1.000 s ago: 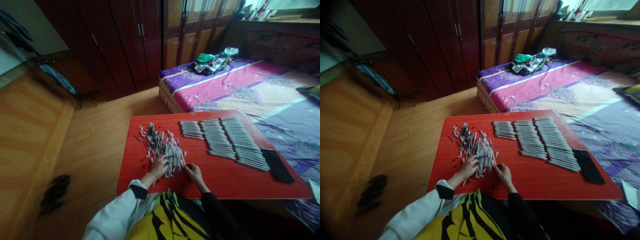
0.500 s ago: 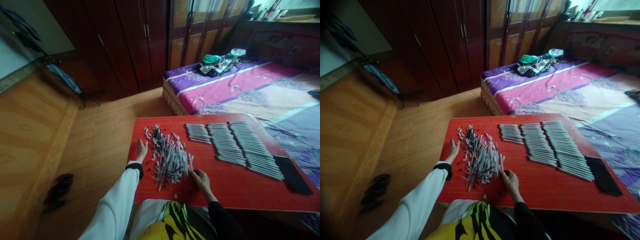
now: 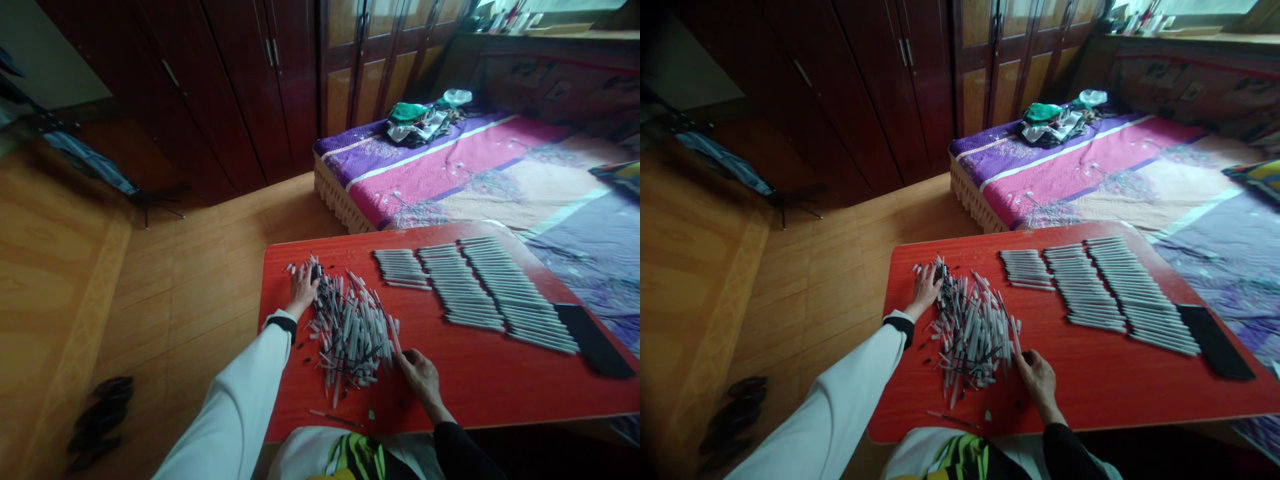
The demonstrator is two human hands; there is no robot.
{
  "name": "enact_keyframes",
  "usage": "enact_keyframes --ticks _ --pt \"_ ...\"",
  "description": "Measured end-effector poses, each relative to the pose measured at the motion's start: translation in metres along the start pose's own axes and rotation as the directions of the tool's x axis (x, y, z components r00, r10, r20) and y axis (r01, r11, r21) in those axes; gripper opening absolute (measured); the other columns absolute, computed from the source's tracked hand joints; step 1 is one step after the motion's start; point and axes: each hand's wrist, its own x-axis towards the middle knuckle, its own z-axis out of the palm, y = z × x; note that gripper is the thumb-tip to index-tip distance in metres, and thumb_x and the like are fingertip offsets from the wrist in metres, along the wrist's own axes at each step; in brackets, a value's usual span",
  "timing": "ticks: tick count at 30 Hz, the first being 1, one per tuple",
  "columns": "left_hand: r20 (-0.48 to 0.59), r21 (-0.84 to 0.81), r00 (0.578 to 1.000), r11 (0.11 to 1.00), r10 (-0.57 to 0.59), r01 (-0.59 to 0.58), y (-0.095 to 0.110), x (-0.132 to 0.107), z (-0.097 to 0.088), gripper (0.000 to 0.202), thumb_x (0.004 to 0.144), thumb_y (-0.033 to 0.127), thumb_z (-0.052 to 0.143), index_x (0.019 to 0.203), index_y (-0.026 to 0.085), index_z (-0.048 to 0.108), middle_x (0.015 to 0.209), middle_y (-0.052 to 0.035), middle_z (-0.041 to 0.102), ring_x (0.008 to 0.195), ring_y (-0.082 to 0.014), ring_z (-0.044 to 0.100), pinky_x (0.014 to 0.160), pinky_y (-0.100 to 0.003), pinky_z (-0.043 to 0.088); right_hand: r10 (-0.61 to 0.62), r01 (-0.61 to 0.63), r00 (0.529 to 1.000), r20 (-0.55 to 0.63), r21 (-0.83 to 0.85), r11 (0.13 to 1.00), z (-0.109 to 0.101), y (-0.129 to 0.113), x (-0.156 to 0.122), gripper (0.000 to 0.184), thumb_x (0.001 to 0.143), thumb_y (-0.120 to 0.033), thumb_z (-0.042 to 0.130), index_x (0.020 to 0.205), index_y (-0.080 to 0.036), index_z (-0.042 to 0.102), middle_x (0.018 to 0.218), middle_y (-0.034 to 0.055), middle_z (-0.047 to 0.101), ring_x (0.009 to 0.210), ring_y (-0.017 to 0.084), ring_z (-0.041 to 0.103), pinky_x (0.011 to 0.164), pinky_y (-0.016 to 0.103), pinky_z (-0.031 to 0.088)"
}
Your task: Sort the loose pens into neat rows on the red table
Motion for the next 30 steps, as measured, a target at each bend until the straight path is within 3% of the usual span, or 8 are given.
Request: enact_keyframes --ticks 2,5,12,19,22,25,28,30 --pt "0.105 0.052 0.994 0.998 0.032 -0.038 0.000 0.017 0.004 0.056 0.083 0.044 0.046 0.133 0.022 0.037 0.141 -0.0107 0.033 0.130 -0.0286 0.027 0.107 -0.047 0.020 0.016 -0.016 1.000 -0.008 0.006 1.000 0.000 -0.002 0.000 0.038 0.075 -0.052 0.045 0.079 -0.020 0.066 0.081 0.0105 0.070 0.081 0.026 0.064 0.063 0.028 0.041" --pt "0.173 0.095 0.981 0.990 0.088 -0.106 0.008 0.014 0.016 0.057 0.083 0.046 0.045 0.135 0.025 0.035 0.145 -0.0071 0.028 0.131 -0.0279 0.026 0.107 -0.048 0.019 0.037 -0.037 0.999 -0.006 0.015 0.999 -0.002 -0.007 -0.002 0.042 0.074 -0.056 0.045 0.078 -0.020 0.066 0.080 0.0100 0.070 0.080 0.025 0.064 0.062 0.028 0.040" --pt "0.209 0.092 0.949 0.961 0.236 -0.260 0.036 -0.051 0.036 0.051 0.085 0.041 0.042 0.132 0.020 0.040 0.141 -0.0081 0.035 0.132 -0.0247 0.024 0.110 -0.046 0.015 0.011 -0.011 1.000 -0.007 -0.026 1.000 -0.005 -0.012 -0.004 0.046 0.074 -0.057 0.043 0.079 -0.018 0.066 0.079 0.0097 0.069 0.079 0.025 0.063 0.063 0.028 0.039" --pt "0.211 -0.023 0.941 0.963 0.266 -0.267 0.063 -0.107 0.035 0.051 0.087 0.033 0.041 0.133 0.014 0.036 0.140 -0.0110 0.036 0.132 -0.0233 0.026 0.108 -0.042 0.024 -0.037 0.038 0.999 0.029 -0.036 0.999 -0.008 -0.010 -0.004 0.041 0.075 -0.053 0.044 0.079 -0.018 0.065 0.079 0.0088 0.069 0.078 0.024 0.063 0.062 0.028 0.038" --pt "0.224 -0.069 0.926 0.953 0.303 -0.295 0.078 -0.125 0.028 0.051 0.087 0.030 0.039 0.136 0.017 0.032 0.141 -0.0085 0.036 0.132 -0.0210 0.026 0.108 -0.041 0.024 -0.042 0.043 0.998 0.035 -0.012 0.999 -0.008 -0.008 -0.004 0.041 0.075 -0.052 0.044 0.081 -0.019 0.066 0.079 0.0080 0.069 0.078 0.024 0.063 0.061 0.028 0.038" --pt "0.251 -0.088 0.896 0.931 0.365 -0.355 0.081 -0.151 0.007 0.055 0.087 0.030 0.040 0.139 0.023 0.025 0.143 -0.0041 0.033 0.135 -0.0203 0.020 0.109 -0.042 0.020 -0.079 0.078 0.996 0.032 0.019 0.997 -0.006 -0.003 -0.004 0.041 0.075 -0.052 0.044 0.082 -0.019 0.067 0.081 0.0080 0.069 0.079 0.024 0.062 0.062 0.028 0.038" --pt "0.289 -0.036 0.870 0.912 0.400 -0.408 0.055 -0.200 -0.022 0.070 0.083 0.045 0.046 0.142 0.024 0.015 0.149 -0.0059 0.018 0.137 -0.0263 0.010 0.109 -0.048 0.014 -0.128 0.126 0.991 0.036 0.035 0.991 -0.006 0.001 -0.002 0.044 0.074 -0.053 0.043 0.083 -0.017 0.067 0.081 0.0092 0.069 0.079 0.025 0.063 0.063 0.028 0.039" --pt "0.369 -0.009 0.820 0.884 0.437 -0.467 0.025 -0.238 -0.036 0.084 0.075 0.059 0.050 0.143 0.026 0.013 0.150 -0.0071 0.014 0.137 -0.0302 0.007 0.108 -0.051 0.013 -0.142 0.141 0.989 0.041 0.031 0.990 -0.006 0.001 -0.002 0.046 0.074 -0.054 0.043 0.084 -0.016 0.067 0.082 0.0104 0.070 0.080 0.025 0.063 0.063 0.028 0.039"
